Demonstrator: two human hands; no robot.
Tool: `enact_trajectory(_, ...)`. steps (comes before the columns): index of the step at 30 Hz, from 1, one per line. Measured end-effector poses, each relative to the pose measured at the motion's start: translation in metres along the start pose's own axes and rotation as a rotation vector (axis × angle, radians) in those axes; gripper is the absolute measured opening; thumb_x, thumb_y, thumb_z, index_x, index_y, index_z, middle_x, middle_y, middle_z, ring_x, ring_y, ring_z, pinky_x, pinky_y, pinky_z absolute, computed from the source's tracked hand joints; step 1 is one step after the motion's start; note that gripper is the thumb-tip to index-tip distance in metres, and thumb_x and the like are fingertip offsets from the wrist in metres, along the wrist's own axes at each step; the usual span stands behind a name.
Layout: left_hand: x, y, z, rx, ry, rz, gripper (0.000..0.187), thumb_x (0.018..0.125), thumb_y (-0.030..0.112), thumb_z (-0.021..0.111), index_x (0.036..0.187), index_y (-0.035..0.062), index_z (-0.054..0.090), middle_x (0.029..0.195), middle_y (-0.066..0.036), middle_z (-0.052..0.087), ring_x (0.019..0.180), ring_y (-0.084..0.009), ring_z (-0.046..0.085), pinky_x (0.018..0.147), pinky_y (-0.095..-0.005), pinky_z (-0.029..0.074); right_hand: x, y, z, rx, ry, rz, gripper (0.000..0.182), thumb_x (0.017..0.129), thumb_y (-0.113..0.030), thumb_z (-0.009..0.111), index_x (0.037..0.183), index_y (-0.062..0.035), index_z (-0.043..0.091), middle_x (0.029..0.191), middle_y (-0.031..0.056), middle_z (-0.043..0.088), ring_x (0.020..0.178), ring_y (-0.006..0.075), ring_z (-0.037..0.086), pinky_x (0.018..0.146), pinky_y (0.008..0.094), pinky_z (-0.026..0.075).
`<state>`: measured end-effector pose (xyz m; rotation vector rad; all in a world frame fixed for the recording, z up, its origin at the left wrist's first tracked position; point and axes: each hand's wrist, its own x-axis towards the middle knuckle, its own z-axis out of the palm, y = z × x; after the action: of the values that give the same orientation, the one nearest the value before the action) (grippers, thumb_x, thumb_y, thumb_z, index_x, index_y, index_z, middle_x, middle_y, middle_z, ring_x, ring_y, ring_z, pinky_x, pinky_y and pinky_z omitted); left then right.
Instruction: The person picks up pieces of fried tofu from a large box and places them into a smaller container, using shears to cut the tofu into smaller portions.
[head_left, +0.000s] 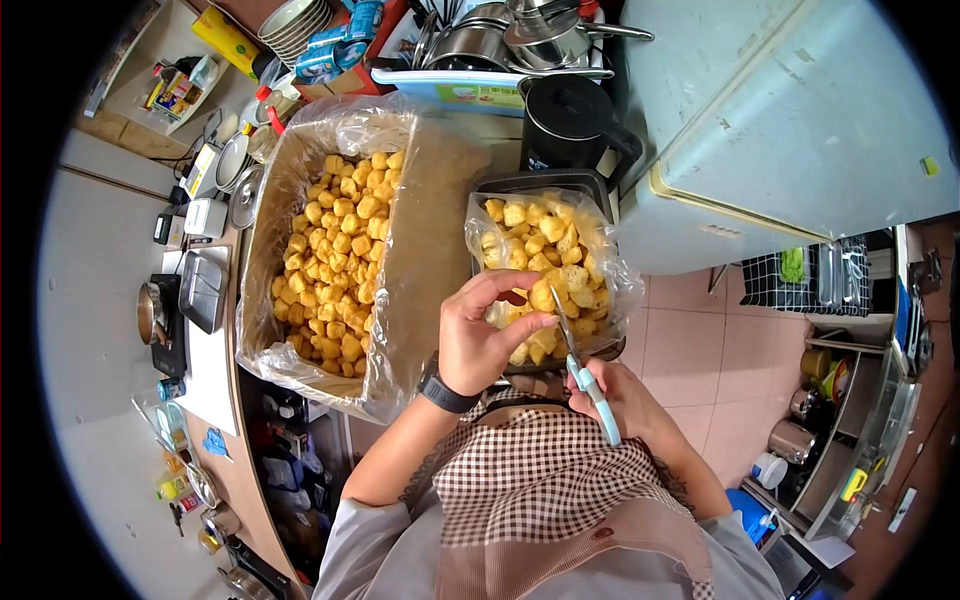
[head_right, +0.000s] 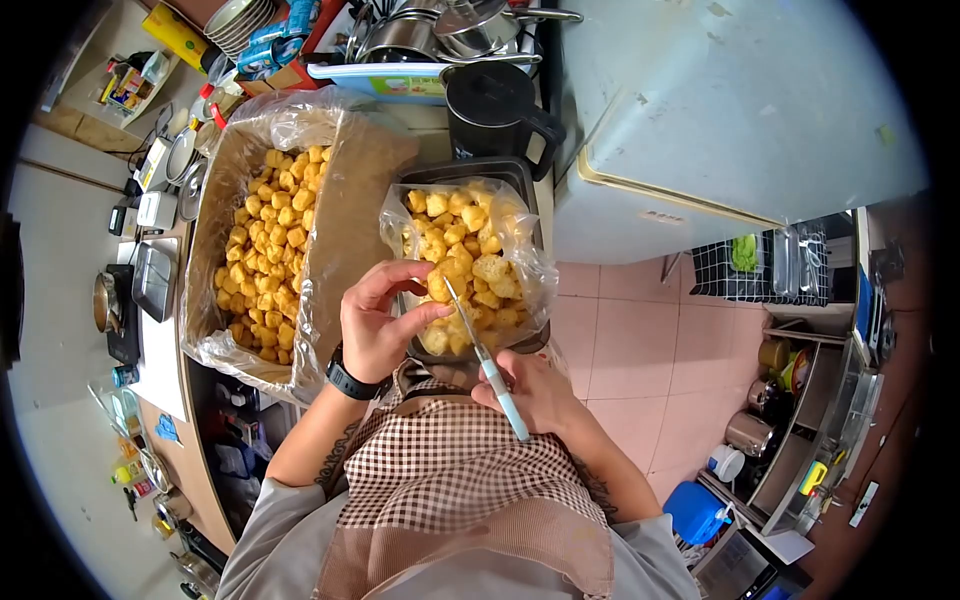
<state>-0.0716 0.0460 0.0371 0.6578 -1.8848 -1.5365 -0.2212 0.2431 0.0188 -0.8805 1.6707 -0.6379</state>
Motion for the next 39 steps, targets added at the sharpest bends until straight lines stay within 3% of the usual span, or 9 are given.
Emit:
enact_trajectory(5, 0.0, -0.003, 0.006, 0.02, 0.088, 0.048, 0.041, 0.075, 0.002, 0.088, 0.112, -0.0014, 0.071, 0.109, -0.009, 0.069, 0.093, -0.0158, 0.067, 0.083, -0.0285, 0.056, 0.002, 0.005, 0.004, 0.054, 0.067, -0.028, 0.046, 0.083, -0.047, 0.078, 0.09, -0.0029, 0.067, 0.074, 0.0112, 0.067, 0.068, 0.0241, 0.065, 0.065, 0.0375, 0.049)
enact_trajectory(11, -0.002, -0.008, 0.004, 0.102, 0.129, 0.097, 0.035, 0.075, 0.007, 0.088, 0.107, 0.0006, 0.074, 0.101, -0.012, 0.073, 0.088, -0.0191, 0.07, 0.08, -0.0299, 0.058, 0.006, 0.008, 0.005, 0.113, 0.107, -0.051, 0.046, 0.08, -0.043, 0.083, 0.086, -0.0019, 0.064, 0.068, 0.0077, 0.062, 0.062, 0.019, 0.059, 0.061, 0.0346, 0.047)
enact_trajectory(15, -0.001, -0.009, 0.004, 0.077, 0.105, 0.096, 0.034, 0.076, -0.002, 0.084, 0.108, -0.0029, 0.071, 0.105, -0.013, 0.07, 0.09, -0.0175, 0.068, 0.081, -0.0288, 0.056, 0.014, 0.019, 0.006, 0.102, 0.119, -0.17, 0.052, 0.078, -0.045, 0.082, 0.085, -0.0005, 0.057, 0.082, 0.015, 0.064, 0.077, 0.0266, 0.063, 0.07, 0.0381, 0.048)
enact_trajectory(16, 0.0, -0.007, 0.003, 0.087, 0.106, 0.114, 0.034, 0.076, -0.002, 0.084, 0.107, -0.003, 0.071, 0.105, -0.013, 0.07, 0.09, -0.0175, 0.068, 0.081, -0.0288, 0.056, 0.012, 0.009, 0.001, 0.072, 0.07, -0.109, 0.053, 0.077, -0.045, 0.081, 0.086, -0.0004, 0.054, 0.088, 0.0179, 0.064, 0.083, 0.0297, 0.063, 0.074, 0.0398, 0.048)
enact_trajectory(25, 0.001, -0.011, 0.005, 0.127, 0.167, 0.169, 0.031, 0.076, -0.002, 0.083, 0.105, -0.0028, 0.072, 0.103, -0.013, 0.07, 0.087, -0.017, 0.067, 0.079, -0.028, 0.055, 0.014, 0.014, 0.006, 0.084, 0.171, -0.088, 0.052, 0.078, -0.048, 0.084, 0.075, -0.0027, 0.059, 0.062, 0.0093, 0.058, 0.056, 0.0205, 0.057, 0.056, 0.0356, 0.044)
enact_trajectory(29, -0.001, -0.015, 0.004, 0.168, 0.176, 0.104, 0.031, 0.077, -0.002, 0.083, 0.105, -0.0037, 0.071, 0.104, -0.011, 0.07, 0.089, -0.0156, 0.067, 0.08, -0.0271, 0.055, 0.013, 0.011, 0.001, 0.001, 0.196, -0.163, 0.044, 0.079, -0.037, 0.086, 0.077, -0.0004, 0.062, 0.066, 0.0113, 0.063, 0.057, 0.0218, 0.06, 0.057, 0.0345, 0.047)
enact_trajectory(31, -0.001, -0.02, 0.005, 0.037, 0.197, 0.039, 0.031, 0.079, 0.0, 0.082, 0.107, -0.0023, 0.071, 0.104, -0.009, 0.071, 0.091, -0.0146, 0.068, 0.081, -0.0275, 0.055, 0.01, 0.001, -0.003, -0.087, 0.214, -0.266, 0.033, 0.082, -0.023, 0.086, 0.081, 0.0018, 0.065, 0.072, 0.014, 0.069, 0.062, 0.0209, 0.066, 0.061, 0.0323, 0.052)
enact_trajectory(35, -0.001, -0.021, 0.005, -0.558, 0.32, -0.182, 0.032, 0.084, -0.005, 0.076, 0.114, -0.0032, 0.067, 0.106, -0.006, 0.07, 0.093, -0.0121, 0.066, 0.085, -0.0277, 0.054, 0.003, -0.001, -0.01, -0.111, 0.167, -0.21, 0.04, 0.077, -0.031, 0.088, 0.084, 0.0013, 0.064, 0.071, 0.0154, 0.065, 0.064, 0.0282, 0.064, 0.063, 0.0368, 0.05)
enact_trajectory(39, -0.003, -0.026, 0.004, -0.689, 0.354, -0.264, 0.029, 0.089, -0.003, 0.072, 0.118, -0.0026, 0.065, 0.105, -0.005, 0.068, 0.092, -0.0114, 0.064, 0.087, -0.0282, 0.054, 0.002, 0.006, -0.013, -0.124, 0.124, -0.161, 0.047, 0.075, -0.039, 0.088, 0.084, -0.0016, 0.061, 0.075, 0.0149, 0.064, 0.069, 0.0322, 0.063, 0.067, 0.0412, 0.05)
